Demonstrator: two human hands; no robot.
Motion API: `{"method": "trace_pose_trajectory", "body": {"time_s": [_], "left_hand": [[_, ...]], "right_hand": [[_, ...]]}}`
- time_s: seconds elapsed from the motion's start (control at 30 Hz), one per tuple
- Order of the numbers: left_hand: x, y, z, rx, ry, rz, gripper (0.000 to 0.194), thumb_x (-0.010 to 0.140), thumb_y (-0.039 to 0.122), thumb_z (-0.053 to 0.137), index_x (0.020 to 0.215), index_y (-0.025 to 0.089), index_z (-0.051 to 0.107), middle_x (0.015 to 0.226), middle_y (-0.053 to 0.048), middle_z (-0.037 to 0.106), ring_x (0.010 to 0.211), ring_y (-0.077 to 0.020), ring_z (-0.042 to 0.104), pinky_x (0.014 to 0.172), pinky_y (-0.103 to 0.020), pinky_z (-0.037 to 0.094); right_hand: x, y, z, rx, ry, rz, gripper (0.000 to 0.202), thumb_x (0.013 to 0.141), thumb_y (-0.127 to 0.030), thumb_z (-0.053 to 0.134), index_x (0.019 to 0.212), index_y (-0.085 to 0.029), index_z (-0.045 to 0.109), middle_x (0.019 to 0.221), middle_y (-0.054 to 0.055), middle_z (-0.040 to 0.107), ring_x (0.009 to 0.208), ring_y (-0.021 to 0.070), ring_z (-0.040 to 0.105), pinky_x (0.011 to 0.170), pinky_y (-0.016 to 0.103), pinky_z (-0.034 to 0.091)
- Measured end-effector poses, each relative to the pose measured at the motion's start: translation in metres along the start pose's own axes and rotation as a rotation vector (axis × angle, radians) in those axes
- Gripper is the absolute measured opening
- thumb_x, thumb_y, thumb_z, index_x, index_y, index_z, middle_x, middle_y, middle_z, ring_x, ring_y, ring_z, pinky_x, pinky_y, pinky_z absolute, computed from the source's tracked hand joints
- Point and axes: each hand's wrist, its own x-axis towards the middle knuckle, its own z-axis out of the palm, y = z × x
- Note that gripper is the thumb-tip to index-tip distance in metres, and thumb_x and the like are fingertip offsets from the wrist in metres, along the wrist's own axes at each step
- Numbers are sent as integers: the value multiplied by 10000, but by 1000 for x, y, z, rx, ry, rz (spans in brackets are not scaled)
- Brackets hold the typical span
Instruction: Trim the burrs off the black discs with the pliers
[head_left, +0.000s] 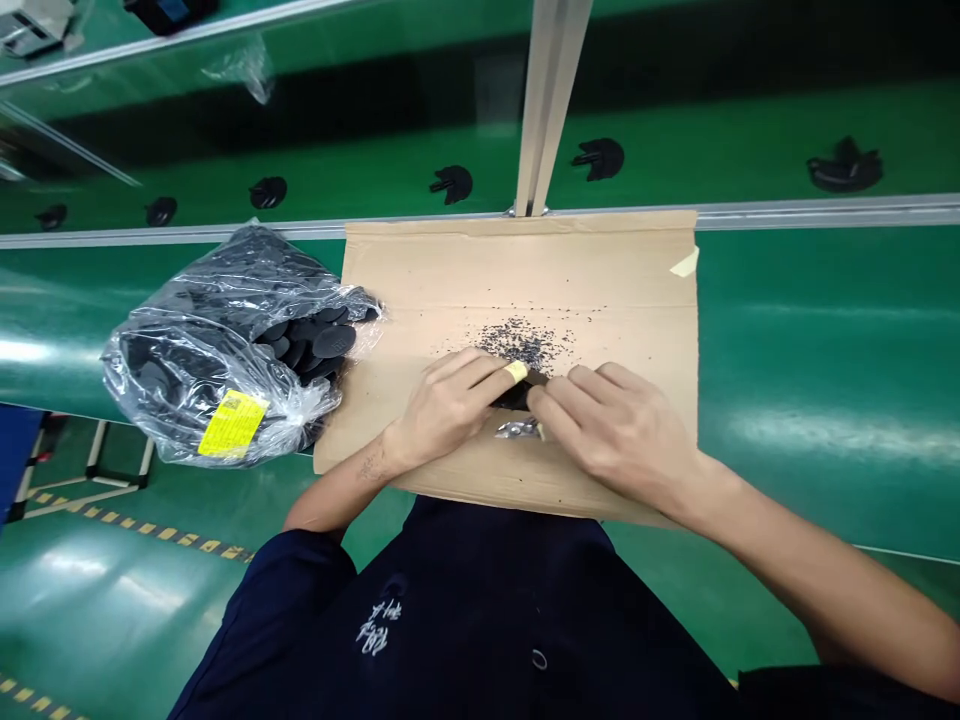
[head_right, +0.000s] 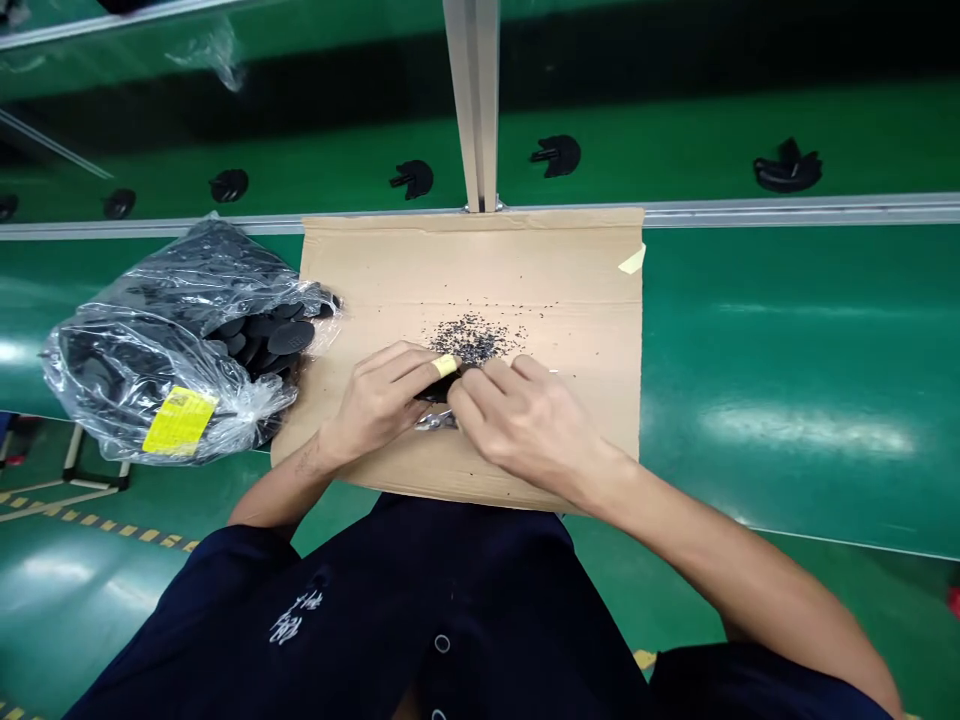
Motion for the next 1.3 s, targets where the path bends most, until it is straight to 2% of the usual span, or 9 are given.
{"method": "trace_pose_trajectory", "body": {"time_s": [0.07,0.17,0.23,0.33,0.63,0.83,1.07,1.2,1.3], "left_hand": [[0,0,-4,-20,1,26,288,952,63,571,1179,185,698,1093,-89,763,1034,-187,717,906,-350,625],[-3,3,-7,-230,63,-11,271,949,122,644,1207,180,704,1061,-91,783,971,-163,747,835,-281,631],[-5,5,-7,-324,104,-63,282,931,150,693,1210,177,718,1040,-91,797,938,-155,763,805,-250,633],[-8,7,-6,-365,156,-87,329,891,164,752,1219,184,732,1070,-89,804,935,-150,776,799,-225,638],[-8,5,-4,-349,214,-22,407,866,121,771,1257,223,725,1092,-75,808,959,-145,790,802,-186,645],[-6,6,-3,-302,243,31,378,866,267,794,1237,225,729,985,-67,822,863,-148,800,712,-179,646],[-9,7,2,-238,286,58,274,919,271,741,1184,200,732,948,-47,824,815,-134,796,713,-207,672],[-10,11,7,-220,321,79,222,951,339,701,1117,195,726,903,-21,821,781,-119,791,678,-192,667],[-9,14,2,-194,284,45,180,961,278,689,1122,200,716,900,-13,818,780,-108,783,684,-190,661]], "right_hand": [[-1,3,-8,127,-6,-11,207,982,-104,449,925,-172,637,762,36,642,692,163,528,646,313,377],[-7,15,-14,206,13,131,175,976,-171,469,1042,-182,631,817,52,649,737,183,545,662,317,387],[-10,22,-12,116,-18,202,165,938,-144,481,993,-184,632,805,62,637,734,197,529,652,325,354],[-9,24,-8,38,-113,172,172,899,-107,467,907,-183,621,774,64,617,730,203,502,646,327,319],[-2,21,-7,29,-130,111,155,920,-122,463,882,-184,599,765,61,604,706,190,463,639,326,294],[0,20,-5,-11,-164,95,199,924,-100,426,879,-203,590,757,72,614,710,202,488,628,352,309],[7,11,-5,-26,-183,121,300,926,4,394,798,-210,560,647,49,575,613,185,473,583,350,305],[2,14,2,109,-202,142,292,908,-3,388,782,-207,555,631,31,584,548,161,462,550,332,278],[-6,21,7,320,-225,195,230,927,-93,415,826,-210,585,684,28,644,564,156,523,537,313,309]]}}
